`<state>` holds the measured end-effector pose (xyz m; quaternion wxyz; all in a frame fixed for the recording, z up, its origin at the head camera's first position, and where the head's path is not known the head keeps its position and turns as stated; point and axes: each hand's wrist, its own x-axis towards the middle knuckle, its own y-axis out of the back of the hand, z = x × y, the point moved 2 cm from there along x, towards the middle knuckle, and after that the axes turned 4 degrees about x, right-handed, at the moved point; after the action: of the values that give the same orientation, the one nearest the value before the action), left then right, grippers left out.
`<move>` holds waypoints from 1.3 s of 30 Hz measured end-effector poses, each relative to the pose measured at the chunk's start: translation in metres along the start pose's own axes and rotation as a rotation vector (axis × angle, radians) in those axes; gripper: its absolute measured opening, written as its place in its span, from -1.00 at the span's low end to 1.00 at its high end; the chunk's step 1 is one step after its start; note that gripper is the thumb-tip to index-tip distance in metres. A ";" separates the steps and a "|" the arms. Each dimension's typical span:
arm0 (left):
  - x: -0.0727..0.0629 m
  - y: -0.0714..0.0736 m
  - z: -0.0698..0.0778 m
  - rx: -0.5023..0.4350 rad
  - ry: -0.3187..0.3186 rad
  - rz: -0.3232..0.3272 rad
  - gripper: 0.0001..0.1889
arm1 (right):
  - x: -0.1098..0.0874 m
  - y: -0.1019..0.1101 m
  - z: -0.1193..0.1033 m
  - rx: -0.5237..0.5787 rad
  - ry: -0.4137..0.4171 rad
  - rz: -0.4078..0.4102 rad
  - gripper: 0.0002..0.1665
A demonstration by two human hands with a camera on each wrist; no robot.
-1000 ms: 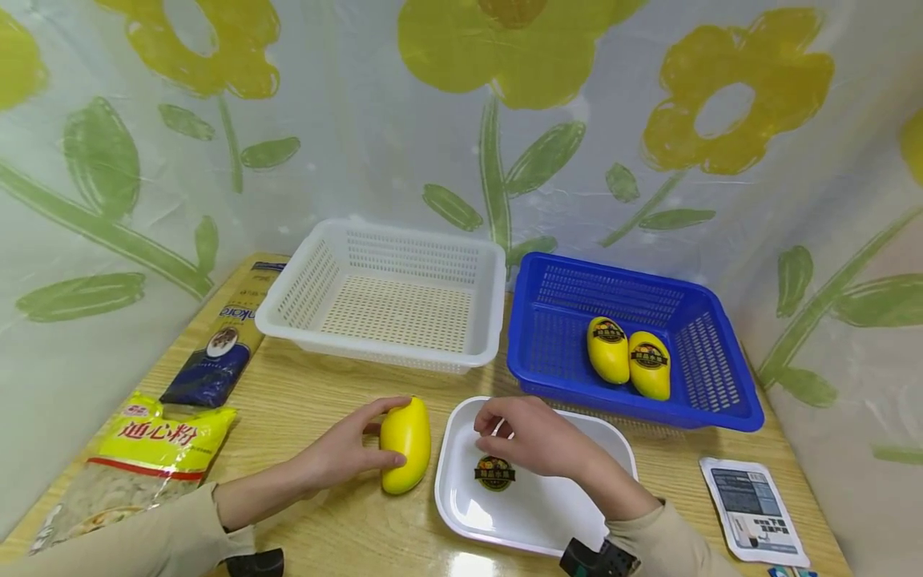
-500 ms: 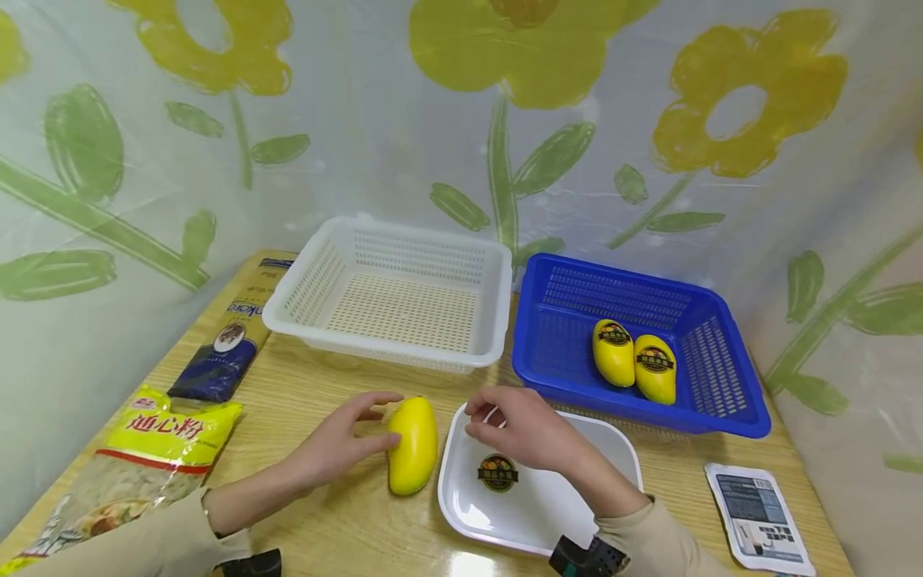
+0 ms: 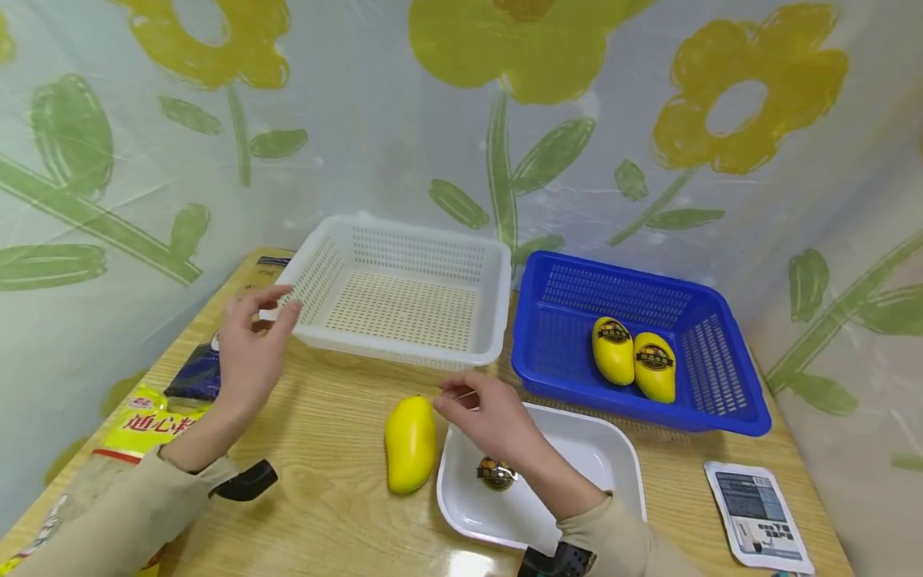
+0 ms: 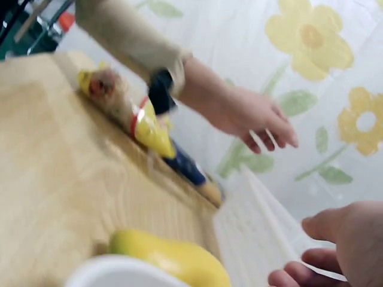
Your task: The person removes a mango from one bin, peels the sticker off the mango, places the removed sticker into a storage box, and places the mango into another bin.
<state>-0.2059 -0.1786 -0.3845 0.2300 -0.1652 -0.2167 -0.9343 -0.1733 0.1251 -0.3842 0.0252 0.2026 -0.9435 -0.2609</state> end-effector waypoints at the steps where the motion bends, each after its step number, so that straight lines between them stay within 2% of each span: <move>1: 0.005 0.003 -0.004 0.001 0.022 0.045 -0.64 | 0.000 -0.003 -0.002 0.028 -0.013 0.012 -0.64; 3: 0.014 0.009 -0.013 0.011 0.092 0.101 -0.60 | -0.001 -0.008 -0.004 0.067 -0.028 0.026 -0.62; 5: 0.021 0.013 -0.021 0.011 0.172 0.120 -0.57 | -0.002 -0.012 -0.005 0.090 -0.047 0.031 -0.60; 9: 0.028 0.016 -0.035 -0.004 0.317 0.081 -0.53 | -0.001 -0.016 -0.005 0.099 -0.070 0.026 -0.53; 14: 0.031 0.016 -0.047 -0.031 0.419 0.031 -0.50 | 0.004 -0.018 -0.004 0.094 -0.075 0.001 -0.48; 21: 0.030 0.013 -0.052 -0.130 0.430 -0.008 -0.54 | 0.010 -0.032 -0.007 0.042 -0.118 -0.144 -0.32; 28: 0.029 0.010 -0.053 -0.156 0.433 -0.036 -0.56 | 0.016 -0.045 -0.013 0.004 -0.084 -0.181 -0.29; 34: 0.028 0.008 -0.056 -0.165 0.474 -0.058 -0.58 | 0.021 -0.054 -0.010 -0.034 -0.049 -0.230 -0.42; 39: 0.027 0.007 -0.058 -0.166 0.497 -0.074 -0.57 | 0.027 -0.059 -0.010 -0.144 0.049 -0.313 -0.56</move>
<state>-0.2373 -0.2220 -0.4207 0.2275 0.0593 -0.0821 -0.9685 -0.1750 0.0635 -0.4063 0.0217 0.3508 -0.8785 -0.3236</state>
